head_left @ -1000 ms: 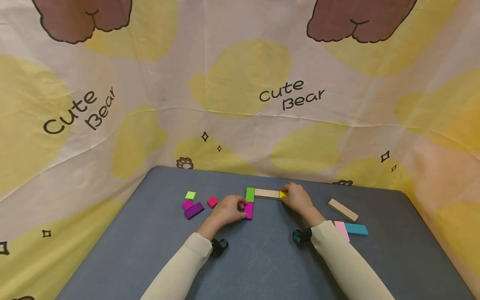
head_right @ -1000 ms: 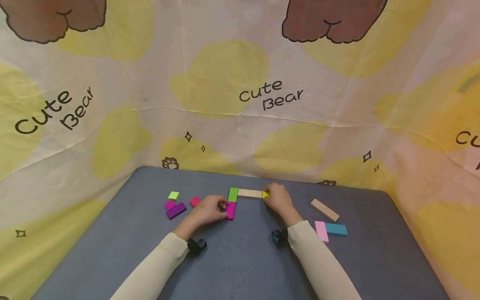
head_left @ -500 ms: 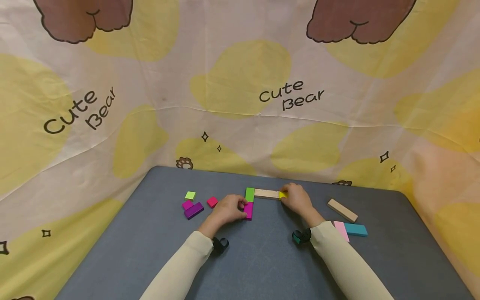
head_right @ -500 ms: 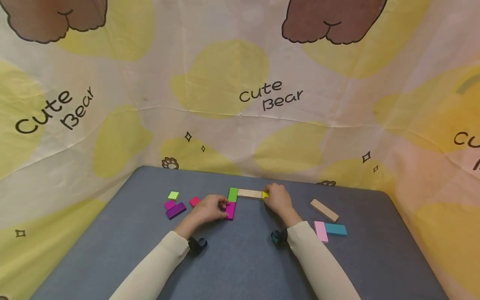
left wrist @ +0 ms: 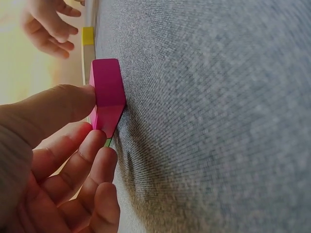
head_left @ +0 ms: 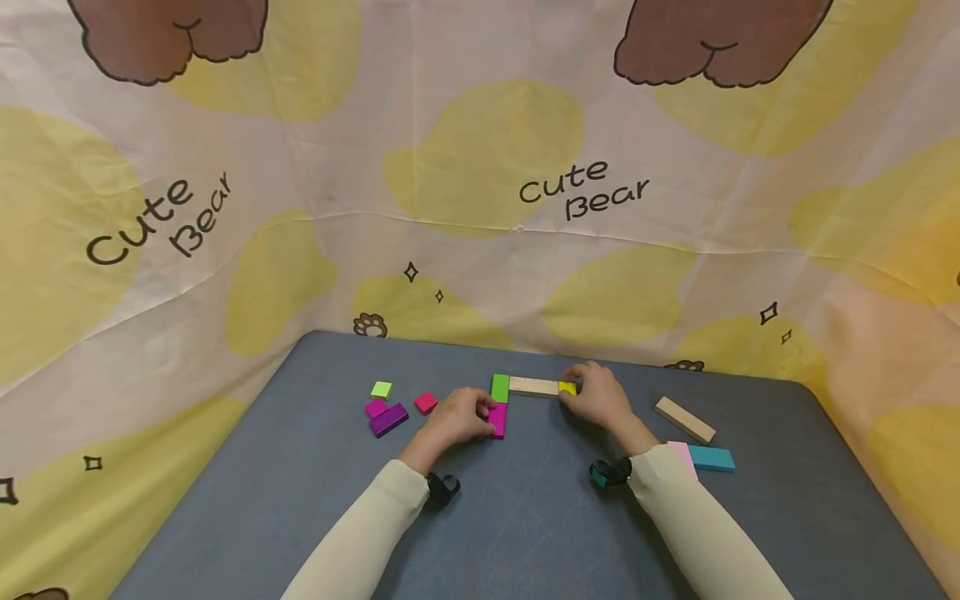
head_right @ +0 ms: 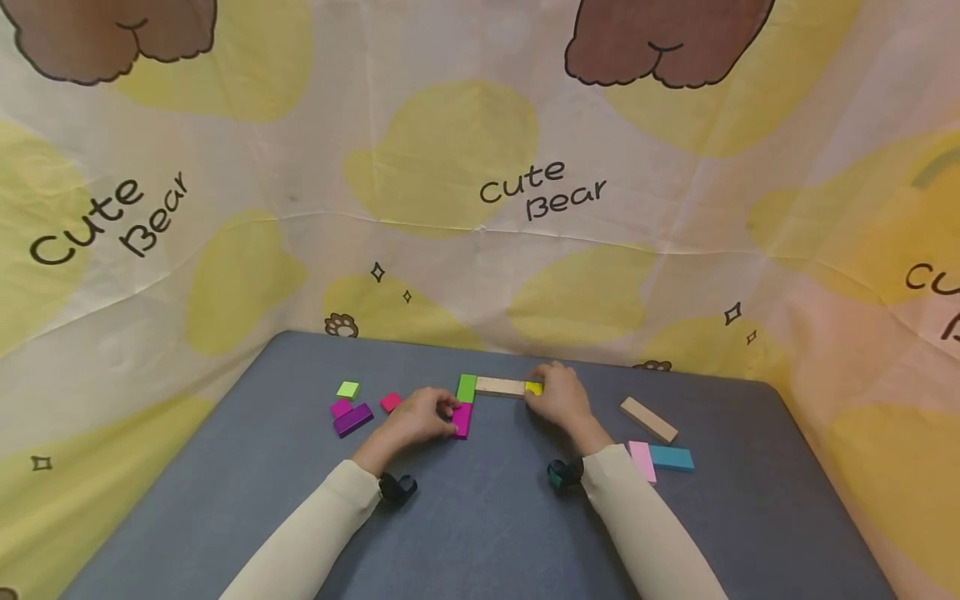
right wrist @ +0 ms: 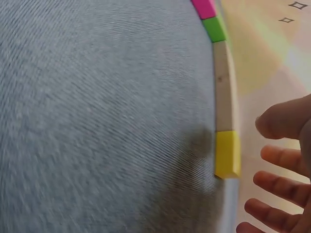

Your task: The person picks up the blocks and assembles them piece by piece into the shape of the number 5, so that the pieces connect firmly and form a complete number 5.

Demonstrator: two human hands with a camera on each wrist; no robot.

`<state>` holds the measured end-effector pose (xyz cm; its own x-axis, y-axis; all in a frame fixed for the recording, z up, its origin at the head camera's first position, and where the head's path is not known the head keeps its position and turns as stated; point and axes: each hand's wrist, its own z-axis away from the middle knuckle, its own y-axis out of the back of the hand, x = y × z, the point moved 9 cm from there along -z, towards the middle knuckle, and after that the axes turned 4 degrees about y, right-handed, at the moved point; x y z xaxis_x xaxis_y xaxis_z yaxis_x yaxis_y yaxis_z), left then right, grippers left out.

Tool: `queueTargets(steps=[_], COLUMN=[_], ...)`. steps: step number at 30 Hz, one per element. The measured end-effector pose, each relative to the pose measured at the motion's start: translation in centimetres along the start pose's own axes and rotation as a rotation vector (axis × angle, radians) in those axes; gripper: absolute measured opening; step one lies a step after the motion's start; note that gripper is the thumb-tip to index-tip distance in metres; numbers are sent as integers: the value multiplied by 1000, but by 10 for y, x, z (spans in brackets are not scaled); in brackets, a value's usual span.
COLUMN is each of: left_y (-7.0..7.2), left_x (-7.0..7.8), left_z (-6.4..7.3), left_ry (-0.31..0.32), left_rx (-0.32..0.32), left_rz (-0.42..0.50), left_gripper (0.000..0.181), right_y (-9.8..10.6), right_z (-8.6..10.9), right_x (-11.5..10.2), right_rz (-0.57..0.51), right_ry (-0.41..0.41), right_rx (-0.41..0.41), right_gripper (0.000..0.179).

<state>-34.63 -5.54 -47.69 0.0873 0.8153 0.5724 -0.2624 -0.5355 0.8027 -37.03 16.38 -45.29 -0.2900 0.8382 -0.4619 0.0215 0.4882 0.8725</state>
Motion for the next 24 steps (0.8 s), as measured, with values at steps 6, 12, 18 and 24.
queueTargets(steps=[6, 12, 18, 24], left_y=[0, 1, 0, 1], left_x=[0, 1, 1, 2], left_z=[-2, -3, -3, -3], left_ry=[-13, -15, -1, 11], left_rx=[2, 5, 2, 3], left_rz=[4, 14, 15, 23], left_gripper=[38, 37, 37, 37], right_y=[15, 27, 39, 50], right_z=[6, 16, 28, 39], right_x=[4, 15, 26, 41], right_rz=[-37, -28, -6, -6], right_ry=[-10, -23, -20, -32], right_rx=[7, 29, 59, 68], right_gripper=[42, 44, 44, 43])
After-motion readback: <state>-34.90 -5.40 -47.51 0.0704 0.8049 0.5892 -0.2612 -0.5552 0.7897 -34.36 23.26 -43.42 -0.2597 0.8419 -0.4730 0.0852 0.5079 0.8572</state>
